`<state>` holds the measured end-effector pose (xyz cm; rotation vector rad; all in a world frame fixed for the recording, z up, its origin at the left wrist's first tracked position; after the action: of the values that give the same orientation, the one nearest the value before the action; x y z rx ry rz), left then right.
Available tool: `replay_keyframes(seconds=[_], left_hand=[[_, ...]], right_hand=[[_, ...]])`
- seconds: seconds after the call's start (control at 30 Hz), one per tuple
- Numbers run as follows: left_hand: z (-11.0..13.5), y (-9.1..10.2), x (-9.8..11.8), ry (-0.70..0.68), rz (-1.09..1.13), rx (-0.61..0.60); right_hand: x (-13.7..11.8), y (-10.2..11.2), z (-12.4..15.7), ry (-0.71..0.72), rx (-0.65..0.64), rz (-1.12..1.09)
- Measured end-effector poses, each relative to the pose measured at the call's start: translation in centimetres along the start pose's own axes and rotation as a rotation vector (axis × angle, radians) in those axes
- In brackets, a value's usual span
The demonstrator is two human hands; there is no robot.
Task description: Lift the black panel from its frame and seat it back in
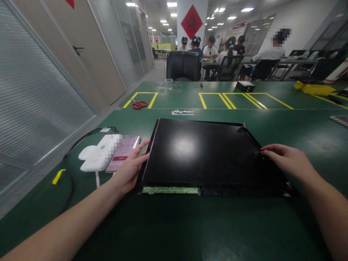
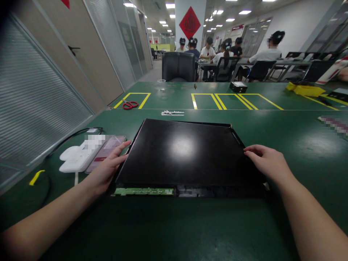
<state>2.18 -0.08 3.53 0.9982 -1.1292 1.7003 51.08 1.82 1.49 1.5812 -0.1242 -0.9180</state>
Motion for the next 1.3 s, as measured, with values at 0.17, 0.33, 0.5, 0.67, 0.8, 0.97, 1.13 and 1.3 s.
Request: replay_keyframes(seconds=[0.17,0.33,0.5,0.67,0.8,0.97,1.13,1.3], left_hand=[[0.1,0.1,0.0,0.011,-0.050,-0.034],[0.2,-0.1,0.0,0.035,-0.137,-0.043],[-0.1,0.1,-0.2,-0.087,-0.159,-0.251],[-0.8,1.8,-0.8,-0.300,-0.283,-0.357],[-1.1,2.8,-0.8,-0.371,-0.423,-0.374],[-0.9,2.7,-0.5,-0.424,-0.455,-0.377],[-0.5,2.4,-0.4,-0.448,-0.430,-0.414],[-0.6,2.7,-0.7,-0.515,-0.392,-0.463]], right_hand=[[0.0,0.1,0.0,-0.019,-0.007,0.013],[0.4,-0.1,-0.3,0.000,-0.015,0.009],[1.0,-0.3,-0.8,0.039,-0.013,-0.001],[1.2,-0.4,-0.9,0.062,0.004,0.000],[0.9,-0.3,-0.6,0.038,0.013,-0.005],[0.3,-0.1,-0.1,0.033,0.008,-0.003],[0.6,0.0,-0.2,0.012,-0.018,-0.080],[2.2,-0.4,-1.8,0.013,0.035,-0.276]])
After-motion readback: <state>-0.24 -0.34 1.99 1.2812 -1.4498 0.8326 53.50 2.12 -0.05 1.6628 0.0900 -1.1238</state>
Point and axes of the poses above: each hand's wrist, its own z-axis away from the middle knuckle, its own y-axis out of the back of the hand, x = y × z, the point moved 1 cm from there along -z, towards the middle knuckle, and after that the axes turned 12 degrees about -y, right-handed, at the moved point
